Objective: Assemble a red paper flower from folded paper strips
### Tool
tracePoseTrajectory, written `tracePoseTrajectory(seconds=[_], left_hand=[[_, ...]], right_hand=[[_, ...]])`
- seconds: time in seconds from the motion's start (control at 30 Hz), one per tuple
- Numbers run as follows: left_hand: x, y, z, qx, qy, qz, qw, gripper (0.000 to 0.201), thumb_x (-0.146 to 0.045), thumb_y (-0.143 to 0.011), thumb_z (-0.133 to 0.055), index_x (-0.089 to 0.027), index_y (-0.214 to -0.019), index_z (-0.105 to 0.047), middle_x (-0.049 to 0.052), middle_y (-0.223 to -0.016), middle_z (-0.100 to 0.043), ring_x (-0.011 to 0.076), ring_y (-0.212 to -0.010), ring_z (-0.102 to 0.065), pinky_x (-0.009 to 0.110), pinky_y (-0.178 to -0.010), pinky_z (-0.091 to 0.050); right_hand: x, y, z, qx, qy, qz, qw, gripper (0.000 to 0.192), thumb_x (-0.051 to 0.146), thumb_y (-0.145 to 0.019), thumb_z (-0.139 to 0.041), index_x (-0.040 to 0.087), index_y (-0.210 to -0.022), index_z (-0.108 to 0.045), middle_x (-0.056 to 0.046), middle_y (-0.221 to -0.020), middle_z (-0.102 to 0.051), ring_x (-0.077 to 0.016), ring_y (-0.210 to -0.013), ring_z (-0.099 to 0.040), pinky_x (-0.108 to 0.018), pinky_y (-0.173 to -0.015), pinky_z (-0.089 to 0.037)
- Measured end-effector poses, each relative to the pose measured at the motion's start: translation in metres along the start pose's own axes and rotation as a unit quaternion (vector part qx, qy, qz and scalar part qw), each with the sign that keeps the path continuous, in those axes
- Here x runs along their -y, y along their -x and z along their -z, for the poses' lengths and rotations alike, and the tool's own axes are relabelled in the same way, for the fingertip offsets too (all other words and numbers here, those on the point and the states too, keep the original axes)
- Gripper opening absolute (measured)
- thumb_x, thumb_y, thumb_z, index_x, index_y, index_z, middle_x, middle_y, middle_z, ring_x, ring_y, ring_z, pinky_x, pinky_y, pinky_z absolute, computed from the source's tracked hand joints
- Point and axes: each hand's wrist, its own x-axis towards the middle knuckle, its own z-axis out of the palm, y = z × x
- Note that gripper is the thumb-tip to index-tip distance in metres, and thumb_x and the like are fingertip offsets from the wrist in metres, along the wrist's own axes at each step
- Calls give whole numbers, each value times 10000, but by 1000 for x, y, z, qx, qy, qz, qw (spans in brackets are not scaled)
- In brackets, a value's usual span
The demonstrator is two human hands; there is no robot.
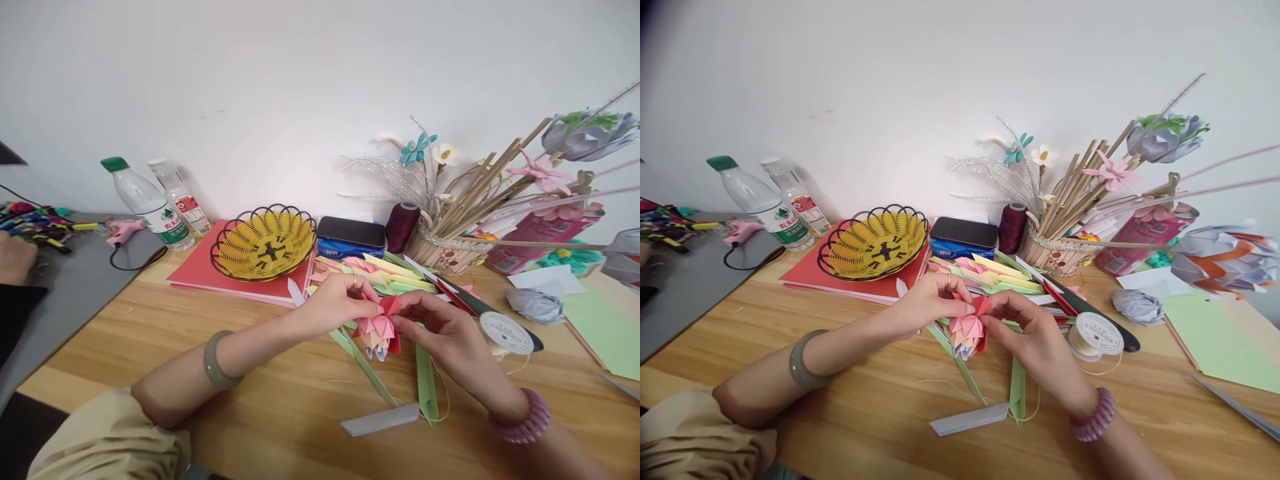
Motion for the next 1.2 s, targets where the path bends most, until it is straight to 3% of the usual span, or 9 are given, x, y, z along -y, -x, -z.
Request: tracePoseTrajectory(seconds=[0.27,0.53,0.9,1.2], left_hand=[[-1,2,0,-17,-50,-18,998,40,-138,-619,-605,-125,-622,-567,-30,-507,-544,60,-456,-489,171,-443,-370],[-2,5,-4,0,-64,-13,998,49,-167,-631,-587,-130,-635,-554,-29,-501,-534,71,-454,-493,183,-441,-363],[-5,3,1,76,80,35,993,126,-210,-604,-593,-113,-683,-590,-24,-585,-522,50,-524,-447,181,-501,-339],[-2,3,4,117,103,54,986,169,-217,-647,-640,-136,-782,-580,-14,-634,-552,68,-526,-505,186,-485,-390]], right_hand=[[0,-1,-3,-41,65,5,997,142,333,-777,-589,198,-818,-595,-18,-797,-627,-153,-740,-575,-285,-698,-461],[3,0,-1,3,18,-5,1000,146,350,-792,-576,213,-837,-554,-3,-794,-589,-146,-737,-551,-275,-675,-450],[6,-1,1,1,-18,-16,1000,158,360,-774,-595,205,-761,-571,9,-710,-578,-126,-665,-532,-242,-617,-435],[14,0,2,-38,-24,-34,998,192,395,-744,-614,211,-697,-584,17,-671,-573,-122,-637,-521,-230,-592,-437]])
